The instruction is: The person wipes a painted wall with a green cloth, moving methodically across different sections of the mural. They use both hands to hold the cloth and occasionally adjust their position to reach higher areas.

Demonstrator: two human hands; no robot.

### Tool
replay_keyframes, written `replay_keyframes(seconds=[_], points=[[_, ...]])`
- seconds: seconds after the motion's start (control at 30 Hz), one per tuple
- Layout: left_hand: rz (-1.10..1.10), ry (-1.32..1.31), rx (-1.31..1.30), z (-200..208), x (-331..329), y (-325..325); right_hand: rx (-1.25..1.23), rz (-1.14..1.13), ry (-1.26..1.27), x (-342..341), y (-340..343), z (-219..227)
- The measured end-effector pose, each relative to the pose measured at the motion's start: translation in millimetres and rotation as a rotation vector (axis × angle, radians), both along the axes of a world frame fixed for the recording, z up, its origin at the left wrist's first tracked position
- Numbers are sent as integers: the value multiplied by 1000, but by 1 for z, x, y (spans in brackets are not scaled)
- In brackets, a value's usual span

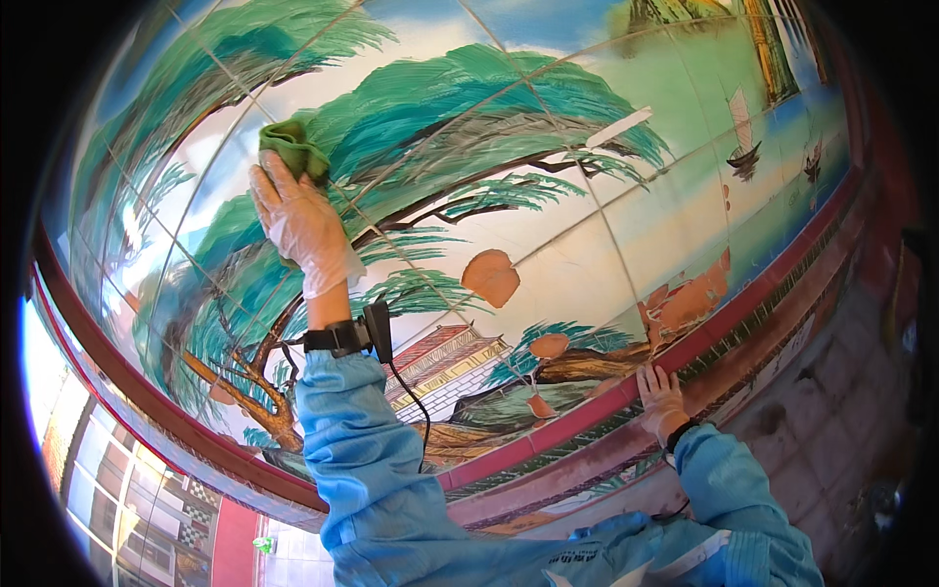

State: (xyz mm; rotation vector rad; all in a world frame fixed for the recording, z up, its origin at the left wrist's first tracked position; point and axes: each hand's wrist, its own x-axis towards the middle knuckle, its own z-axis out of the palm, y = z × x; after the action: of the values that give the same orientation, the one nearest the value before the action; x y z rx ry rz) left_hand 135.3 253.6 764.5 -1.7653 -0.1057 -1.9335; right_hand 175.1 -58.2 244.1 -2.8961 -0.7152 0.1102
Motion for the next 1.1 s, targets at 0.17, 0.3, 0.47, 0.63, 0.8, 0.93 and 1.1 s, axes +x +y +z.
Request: replay_keyframes(seconds=[0.17, 0.3, 0.47, 0.63, 0.8, 0.93, 1.1], points=[[-1, -7, 56, 11, 17, -6, -25, -2, 11, -2, 1, 2], [-1, 9, 139, 13, 26, -11, -60, -12, -46, -3, 4, 1], [12, 63, 186, 8, 39, -26, -84, -14, -96, -3, 6, -3], [-28, 133, 318, -3, 50, -40, -128, -30, -149, -2, 9, -6], [-100, 179, 405, -20, 58, -53, -69, -20, -122, -1, 7, -10], [-101, 258, 367, -49, 57, -74, -96, -23, -120, 0, 9, -11], [9, 403, 304, -92, 48, -95, -119, -18, -85, 1, 10, -9]])
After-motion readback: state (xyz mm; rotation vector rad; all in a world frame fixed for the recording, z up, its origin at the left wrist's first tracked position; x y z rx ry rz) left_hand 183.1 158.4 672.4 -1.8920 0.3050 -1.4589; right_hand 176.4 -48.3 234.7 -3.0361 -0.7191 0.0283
